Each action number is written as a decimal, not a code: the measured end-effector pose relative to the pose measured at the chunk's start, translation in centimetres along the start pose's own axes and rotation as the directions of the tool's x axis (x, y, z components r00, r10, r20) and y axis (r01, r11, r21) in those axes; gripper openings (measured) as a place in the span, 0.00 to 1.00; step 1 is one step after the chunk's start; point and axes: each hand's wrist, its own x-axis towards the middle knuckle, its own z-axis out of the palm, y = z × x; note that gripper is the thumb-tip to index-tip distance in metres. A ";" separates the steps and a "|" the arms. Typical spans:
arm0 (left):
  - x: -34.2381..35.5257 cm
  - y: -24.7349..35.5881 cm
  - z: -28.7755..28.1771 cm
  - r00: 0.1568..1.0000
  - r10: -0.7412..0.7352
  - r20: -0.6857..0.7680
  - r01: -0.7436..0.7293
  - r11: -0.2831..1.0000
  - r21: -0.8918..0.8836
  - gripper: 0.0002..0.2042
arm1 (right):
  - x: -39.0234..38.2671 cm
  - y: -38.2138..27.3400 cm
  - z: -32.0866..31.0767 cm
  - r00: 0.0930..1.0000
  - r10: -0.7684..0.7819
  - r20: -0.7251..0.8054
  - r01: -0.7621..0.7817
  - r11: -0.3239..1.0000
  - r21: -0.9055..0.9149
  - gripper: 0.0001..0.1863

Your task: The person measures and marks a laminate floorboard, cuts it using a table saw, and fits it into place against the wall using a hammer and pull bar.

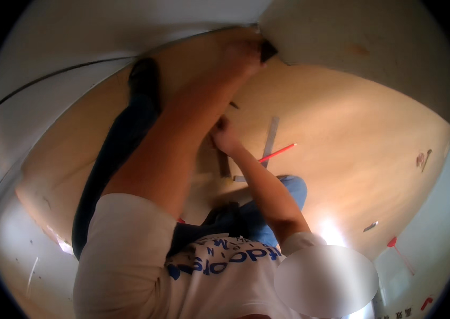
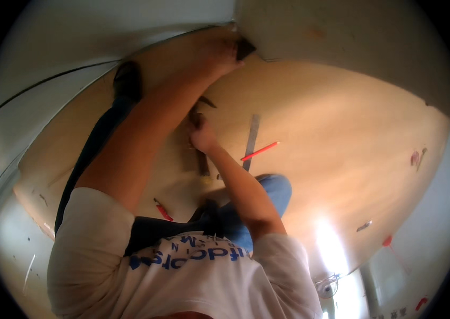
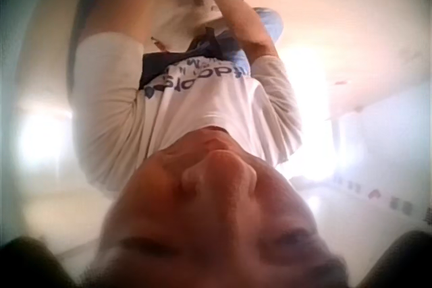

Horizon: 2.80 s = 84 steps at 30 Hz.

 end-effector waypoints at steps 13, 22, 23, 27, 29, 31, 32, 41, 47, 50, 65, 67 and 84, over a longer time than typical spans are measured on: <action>3.5 3.3 2.6 0.908 -0.316 0.274 0.267 0.942 0.201 0.24 | 1.6 -2.0 -0.5 0.994 -0.091 -0.065 0.103 0.972 0.210 0.11; 3.2 2.4 2.3 0.882 -0.376 0.285 0.351 0.926 0.137 0.27 | 1.0 -2.1 0.0 0.994 -0.111 0.011 0.108 0.980 0.169 0.10; 3.4 2.3 2.0 0.883 -0.398 0.250 0.375 0.917 0.133 0.27 | 1.1 -2.1 -0.4 0.994 -0.107 0.007 0.104 0.979 0.172 0.10; 2.8 3.3 0.8 0.896 -0.362 0.259 0.325 0.930 0.173 0.26 | -1.8 -0.6 1.1 0.992 -0.124 -0.004 0.123 0.980 0.154 0.10; 2.6 3.2 1.8 0.899 -0.375 0.226 0.346 0.925 0.156 0.23 | -1.1 -1.2 1.0 0.992 -0.123 0.009 0.121 0.982 0.148 0.10; 2.7 2.6 2.1 0.900 -0.398 0.180 0.376 0.915 0.144 0.20 | 0.1 -2.1 0.3 0.993 -0.115 0.021 0.110 0.981 0.162 0.10; 2.8 2.3 2.2 0.899 -0.411 0.154 0.392 0.910 0.139 0.18 | -0.4 -2.0 0.3 0.993 -0.113 0.022 0.108 0.982 0.155 0.10; 2.8 2.1 2.1 0.893 -0.395 0.218 0.383 0.919 0.094 0.29 | -2.4 -0.6 0.2 0.993 -0.110 0.048 0.103 0.986 0.128 0.10; 3.1 2.9 1.9 0.900 -0.365 0.236 0.343 0.930 0.132 0.28 | -2.1 -0.2 -0.3 0.991 -0.130 0.040 0.125 0.985 0.119 0.11; 2.9 3.1 3.1 0.896 -0.429 0.114 0.408 0.897 0.168 0.25 | -1.9 -0.2 -0.4 0.987 -0.145 0.071 0.134 0.981 0.140 0.11; -1.8 2.8 -3.1 0.987 -0.113 0.116 0.129 0.981 -0.146 0.22 | -0.6 4.0 -11.6 0.765 -0.127 -0.632 0.074 0.991 -0.109 0.23; -1.9 1.7 -3.6 0.983 -0.066 0.169 0.088 0.988 -0.126 0.25 | 0.0 4.2 -11.0 0.722 -0.275 -0.635 0.057 0.938 -0.342 0.29; -31.8 -14.7 -19.3 0.819 -0.566 -0.098 0.485 0.773 -0.409 0.35 | 2.0 7.3 -12.8 0.621 -0.479 -0.620 0.293 0.876 -0.383 0.28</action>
